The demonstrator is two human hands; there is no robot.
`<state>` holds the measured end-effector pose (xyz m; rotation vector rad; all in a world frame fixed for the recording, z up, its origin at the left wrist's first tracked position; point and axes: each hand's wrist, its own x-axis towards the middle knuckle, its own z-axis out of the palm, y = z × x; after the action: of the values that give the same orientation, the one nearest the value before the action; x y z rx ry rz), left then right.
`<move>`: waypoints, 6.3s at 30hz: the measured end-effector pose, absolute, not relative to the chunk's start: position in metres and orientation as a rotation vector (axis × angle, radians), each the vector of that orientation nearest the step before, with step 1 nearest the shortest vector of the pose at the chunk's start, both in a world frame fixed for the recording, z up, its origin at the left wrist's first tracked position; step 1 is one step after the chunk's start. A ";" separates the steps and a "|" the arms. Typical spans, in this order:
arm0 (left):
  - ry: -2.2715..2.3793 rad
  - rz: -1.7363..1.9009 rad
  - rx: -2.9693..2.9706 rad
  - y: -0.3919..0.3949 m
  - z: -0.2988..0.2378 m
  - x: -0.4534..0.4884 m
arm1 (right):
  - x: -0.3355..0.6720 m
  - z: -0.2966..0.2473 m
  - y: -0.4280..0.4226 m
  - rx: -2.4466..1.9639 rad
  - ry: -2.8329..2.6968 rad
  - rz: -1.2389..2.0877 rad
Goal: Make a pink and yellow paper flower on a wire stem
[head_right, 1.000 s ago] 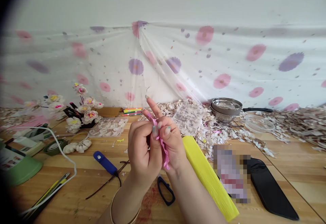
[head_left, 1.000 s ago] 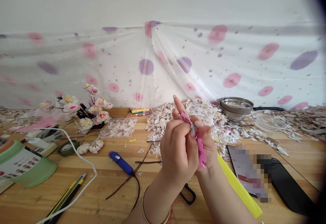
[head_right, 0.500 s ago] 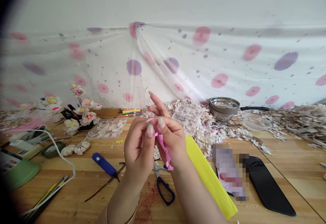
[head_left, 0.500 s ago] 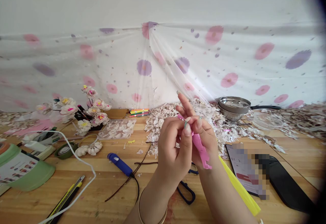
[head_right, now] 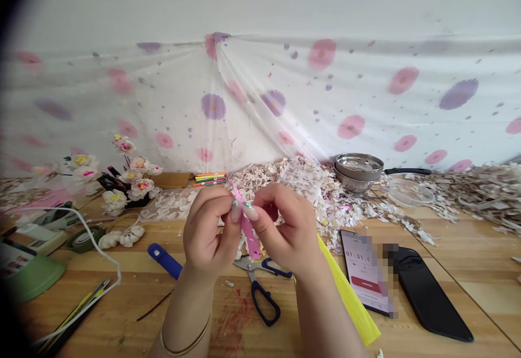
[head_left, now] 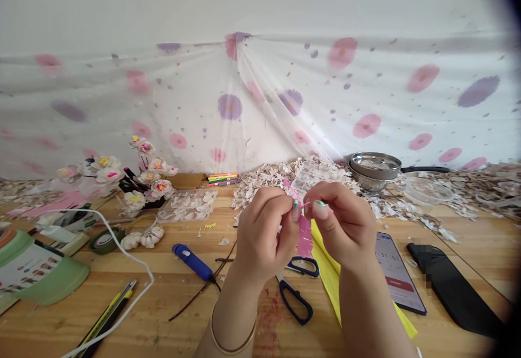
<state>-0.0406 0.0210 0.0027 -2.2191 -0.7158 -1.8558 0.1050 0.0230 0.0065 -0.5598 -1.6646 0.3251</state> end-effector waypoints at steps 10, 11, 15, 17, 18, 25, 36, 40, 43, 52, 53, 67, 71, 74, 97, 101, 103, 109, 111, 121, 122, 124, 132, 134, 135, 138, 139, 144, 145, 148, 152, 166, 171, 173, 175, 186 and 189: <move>-0.725 -1.865 -2.214 0.021 0.005 -0.039 | 0.106 0.013 0.017 -0.590 -1.758 0.358; -0.723 -1.868 -2.217 0.022 0.005 -0.039 | 0.106 0.013 0.017 -0.586 -1.768 0.359; -0.708 -1.870 -2.242 0.022 0.005 -0.039 | 0.108 0.014 0.017 -0.577 -1.790 0.352; -0.702 -1.869 -2.257 0.022 0.005 -0.039 | 0.109 0.015 0.016 -0.587 -1.799 0.342; -0.704 -1.867 -2.263 0.022 0.004 -0.039 | 0.109 0.015 0.016 -0.596 -1.803 0.337; -0.700 -1.873 -2.278 0.022 0.003 -0.036 | 0.103 0.010 0.017 -0.656 -1.730 0.405; -0.725 -1.883 -2.237 0.022 0.003 -0.038 | 0.104 0.005 0.023 -0.545 -1.665 0.663; -0.734 -1.907 -2.236 0.022 0.004 -0.039 | 0.106 0.007 0.022 -0.538 -1.654 0.608; -0.746 -1.905 -2.255 0.023 0.004 -0.039 | 0.104 0.008 0.021 -0.577 -1.685 0.572; -0.713 -1.914 -2.243 0.023 0.003 -0.033 | 0.097 0.002 0.022 -0.615 -1.677 0.536; -0.715 -1.917 -2.240 0.023 0.003 -0.033 | 0.095 0.002 0.022 -0.606 -1.658 0.528; -0.716 -1.981 -2.229 0.021 0.003 -0.034 | 0.091 0.009 0.017 -0.551 -1.625 0.671; -0.735 -2.002 -2.223 0.021 0.003 -0.035 | 0.097 0.008 0.018 -0.565 -1.657 0.540; -0.750 -1.988 -2.232 0.022 0.004 -0.035 | 0.100 0.010 0.018 -0.552 -1.700 0.473; -0.771 -2.218 -2.593 0.018 0.006 -0.038 | 0.109 0.013 0.016 -0.597 -1.591 0.921; -0.813 -2.212 -2.575 0.019 0.006 -0.038 | 0.109 0.015 0.018 -0.592 -1.548 0.967; -0.814 -2.208 -2.564 0.020 0.005 -0.038 | 0.109 0.015 0.021 -0.609 -1.450 0.975; -0.859 -2.187 -2.539 0.023 0.003 -0.038 | 0.114 0.015 0.028 -0.713 -1.410 0.973; -0.890 -2.151 -2.539 0.025 0.002 -0.038 | 0.116 0.016 0.026 -0.688 -1.469 1.004; -1.020 -2.239 -2.576 0.027 -0.002 -0.035 | 0.113 0.018 0.023 -0.803 -1.515 1.093; -1.029 -2.259 -2.596 0.027 -0.002 -0.036 | 0.113 0.017 0.025 -0.802 -1.499 1.098; -1.114 -2.240 -2.742 0.028 -0.003 -0.038 | 0.115 0.014 0.031 -0.799 -1.444 1.109; -1.681 -1.655 -3.298 0.039 -0.009 -0.053 | 0.122 0.008 0.048 -1.122 -1.746 1.140; -1.733 -1.606 -3.263 0.043 -0.011 -0.055 | 0.123 0.006 0.052 -1.189 -1.773 1.128; -1.753 -1.587 -3.250 0.045 -0.012 -0.056 | 0.124 0.004 0.054 -1.201 -1.783 1.132; -1.796 -1.533 -3.234 0.049 -0.015 -0.060 | 0.124 0.001 0.060 -1.217 -1.811 1.108; -1.803 -1.523 -3.233 0.050 -0.017 -0.061 | 0.124 0.000 0.061 -1.226 -1.819 1.093; -1.757 -1.589 -3.207 0.053 -0.022 -0.066 | 0.124 0.000 0.065 -1.285 -1.827 1.064; -1.749 -1.596 -3.203 0.054 -0.023 -0.066 | 0.124 0.000 0.065 -1.292 -1.825 1.073; -1.751 -1.599 -3.192 0.054 -0.024 -0.066 | 0.124 0.000 0.064 -1.287 -1.815 1.102; -1.786 -1.639 -3.164 0.051 -0.021 -0.066 | 0.125 0.000 0.064 -1.284 -1.830 1.102; -1.811 -1.543 -3.051 0.053 -0.017 -0.070 | 0.140 -0.004 0.063 -0.949 -1.840 1.315; -1.836 -1.517 -3.029 0.053 -0.017 -0.071 | 0.142 -0.003 0.063 -1.034 -1.793 1.270; -1.835 -1.522 -3.008 0.052 -0.015 -0.070 | 0.141 -0.003 0.064 -1.102 -1.813 1.196; -1.828 -1.530 -3.008 0.052 -0.014 -0.069 | 0.142 -0.005 0.066 -1.164 -1.851 1.130; -1.866 -1.449 -2.987 0.056 -0.018 -0.073 | 0.140 -0.007 0.069 -1.358 -2.025 0.957; -1.886 -1.398 -2.996 0.053 -0.016 -0.071 | 0.139 -0.007 0.069 -1.356 -2.023 0.967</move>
<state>-0.0713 0.0535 -0.0160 -2.9957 -1.8864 -1.3978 0.1394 0.0691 -0.0073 -1.3558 -2.0235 0.9666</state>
